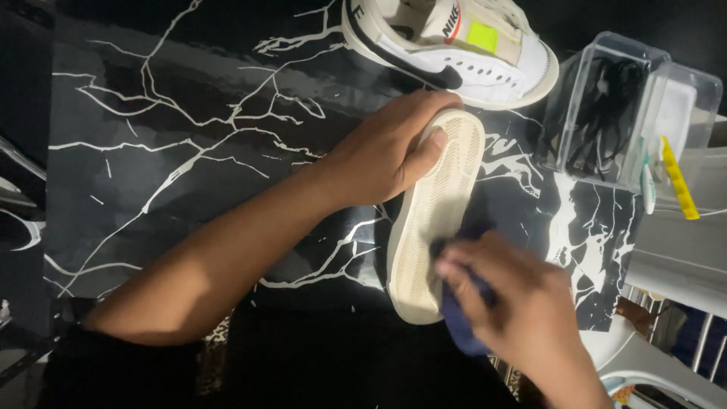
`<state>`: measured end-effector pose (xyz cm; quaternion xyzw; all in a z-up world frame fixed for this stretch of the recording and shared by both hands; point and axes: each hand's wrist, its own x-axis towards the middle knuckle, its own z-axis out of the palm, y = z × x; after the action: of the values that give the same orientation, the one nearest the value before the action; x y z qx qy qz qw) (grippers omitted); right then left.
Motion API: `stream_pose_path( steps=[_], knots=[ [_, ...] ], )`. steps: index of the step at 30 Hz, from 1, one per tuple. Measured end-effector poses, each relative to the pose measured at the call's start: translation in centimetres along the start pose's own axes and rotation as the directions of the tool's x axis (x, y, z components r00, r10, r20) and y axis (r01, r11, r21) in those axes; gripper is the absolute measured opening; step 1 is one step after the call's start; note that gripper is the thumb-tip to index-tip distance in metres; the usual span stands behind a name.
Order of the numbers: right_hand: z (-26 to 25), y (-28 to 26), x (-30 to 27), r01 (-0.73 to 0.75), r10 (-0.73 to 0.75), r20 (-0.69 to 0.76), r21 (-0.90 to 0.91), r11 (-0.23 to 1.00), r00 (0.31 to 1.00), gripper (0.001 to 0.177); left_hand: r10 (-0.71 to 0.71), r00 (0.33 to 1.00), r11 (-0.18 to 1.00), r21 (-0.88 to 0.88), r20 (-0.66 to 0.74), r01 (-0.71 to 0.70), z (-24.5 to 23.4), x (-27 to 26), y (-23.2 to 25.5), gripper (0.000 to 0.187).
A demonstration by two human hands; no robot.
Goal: The person is cleaning a white shoe insole by scrubbing it with a blue cloth and two different small brushes on a marbled surface.
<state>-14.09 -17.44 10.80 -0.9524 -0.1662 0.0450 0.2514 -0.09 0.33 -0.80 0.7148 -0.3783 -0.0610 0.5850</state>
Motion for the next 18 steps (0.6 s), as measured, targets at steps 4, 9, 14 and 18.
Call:
stream_pose_path(
  steps=[4,9,14,18],
  knots=[
    [2.0,-0.4,2.2,0.091,-0.127,-0.225,-0.164,0.982,0.966,0.020,-0.023,1.000,1.000,0.020,0.007,0.023,0.1,0.0,0.1,0.039],
    [2.0,-1.0,1.5,0.057,-0.060,-0.006,-0.223,0.973,0.998,0.014,-0.023,1.000,0.999,0.032,0.019,0.023,0.0,0.1,-0.1,0.040],
    [-0.4,0.4,-0.3,0.010,-0.002,0.150,-0.049,0.999,0.989,0.012,-0.064,0.997,0.998,0.023,0.037,0.063,0.0,0.2,0.2,0.043],
    [-1.5,0.4,1.3,-0.064,0.071,-0.161,0.047,0.997,0.984,0.013,-0.104,0.993,0.994,0.017,0.047,0.103,0.0,0.2,0.6,0.045]
  ],
)
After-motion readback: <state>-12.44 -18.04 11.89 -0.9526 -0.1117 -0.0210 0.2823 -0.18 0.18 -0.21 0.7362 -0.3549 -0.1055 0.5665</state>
